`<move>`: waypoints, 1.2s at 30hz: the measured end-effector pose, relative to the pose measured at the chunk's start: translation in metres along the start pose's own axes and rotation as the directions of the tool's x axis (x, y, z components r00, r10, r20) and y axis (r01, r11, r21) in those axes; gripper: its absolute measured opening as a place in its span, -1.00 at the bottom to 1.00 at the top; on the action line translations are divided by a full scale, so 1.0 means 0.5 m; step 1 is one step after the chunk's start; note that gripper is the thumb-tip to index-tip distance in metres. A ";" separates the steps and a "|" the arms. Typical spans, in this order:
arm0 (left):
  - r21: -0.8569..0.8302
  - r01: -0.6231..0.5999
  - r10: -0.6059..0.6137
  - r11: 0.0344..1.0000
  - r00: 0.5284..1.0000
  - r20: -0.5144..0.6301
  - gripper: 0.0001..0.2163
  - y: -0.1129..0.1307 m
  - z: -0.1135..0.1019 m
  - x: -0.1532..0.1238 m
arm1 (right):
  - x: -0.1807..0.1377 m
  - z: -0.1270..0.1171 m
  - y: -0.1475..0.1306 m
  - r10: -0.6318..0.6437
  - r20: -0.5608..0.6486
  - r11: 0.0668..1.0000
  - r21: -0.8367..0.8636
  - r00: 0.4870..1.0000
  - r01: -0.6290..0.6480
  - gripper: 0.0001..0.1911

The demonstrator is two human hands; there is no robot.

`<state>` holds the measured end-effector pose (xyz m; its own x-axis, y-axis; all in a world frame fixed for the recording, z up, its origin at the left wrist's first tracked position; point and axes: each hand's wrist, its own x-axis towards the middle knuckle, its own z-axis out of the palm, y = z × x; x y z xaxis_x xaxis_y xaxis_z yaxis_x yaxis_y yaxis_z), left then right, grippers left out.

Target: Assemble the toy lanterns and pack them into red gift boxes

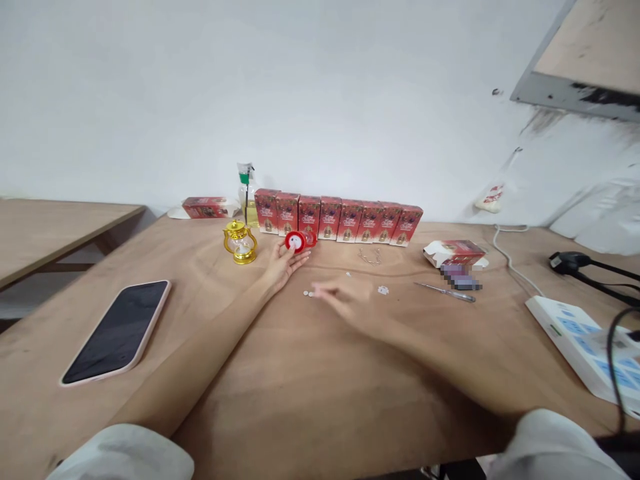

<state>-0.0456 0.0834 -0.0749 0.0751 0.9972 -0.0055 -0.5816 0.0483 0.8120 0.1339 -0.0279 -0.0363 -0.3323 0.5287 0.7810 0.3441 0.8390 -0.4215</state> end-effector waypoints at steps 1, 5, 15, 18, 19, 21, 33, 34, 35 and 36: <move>0.012 -0.017 0.017 1.000 1.000 0.001 -0.72 -0.002 0.000 0.001 | 0.026 0.011 0.028 0.119 -0.051 0.992 0.039 0.992 -0.117 -0.91; 0.064 -0.066 0.066 0.996 0.998 0.002 -0.77 -0.009 0.002 0.003 | 0.104 0.057 0.125 0.409 -0.147 0.893 0.270 0.901 -0.361 -0.86; 0.217 -0.132 0.137 0.967 0.991 -0.006 -0.71 -0.033 0.011 0.001 | 0.114 0.096 0.193 0.502 -0.184 0.831 0.375 0.845 -0.412 -0.77; 0.252 -0.148 0.152 0.956 0.988 0.003 -0.65 -0.038 0.011 0.001 | 0.101 0.096 0.208 0.433 -0.238 0.894 0.235 0.870 -0.381 -0.80; 0.260 -0.151 0.155 0.954 0.988 0.005 -0.61 -0.039 0.011 0.000 | 0.096 0.097 0.212 0.408 -0.246 0.909 0.202 0.879 -0.366 -0.81; 0.281 -0.163 0.161 0.946 0.987 0.029 -0.50 -0.037 0.012 -0.003 | 0.087 0.100 0.217 0.360 -0.238 0.931 0.162 0.902 -0.328 -0.83; 0.388 -0.222 0.148 0.895 0.966 0.211 -0.38 -0.029 0.018 -0.011 | 0.063 0.100 0.213 0.215 -0.270 0.976 0.077 0.938 -0.202 -0.88; 0.386 -0.231 0.155 0.893 0.963 0.219 -0.37 -0.030 0.018 -0.011 | 0.063 0.099 0.214 0.197 -0.285 0.980 0.058 0.938 -0.188 -0.87; 0.385 -0.238 0.158 0.892 0.961 0.227 -0.36 -0.030 0.018 -0.011 | 0.062 0.098 0.216 0.173 -0.294 0.985 0.031 0.940 -0.171 -0.85; 0.385 -0.242 0.160 0.891 0.959 0.233 -0.35 -0.030 0.019 -0.012 | 0.061 0.097 0.218 0.144 -0.295 0.988 -0.006 0.945 -0.152 -0.84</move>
<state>-0.0296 0.0762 -0.0817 0.1681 0.9506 0.2608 -0.2247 -0.2207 0.9491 0.1188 0.0860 -0.0809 -0.0057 0.5824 0.8129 0.3958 0.7478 -0.5330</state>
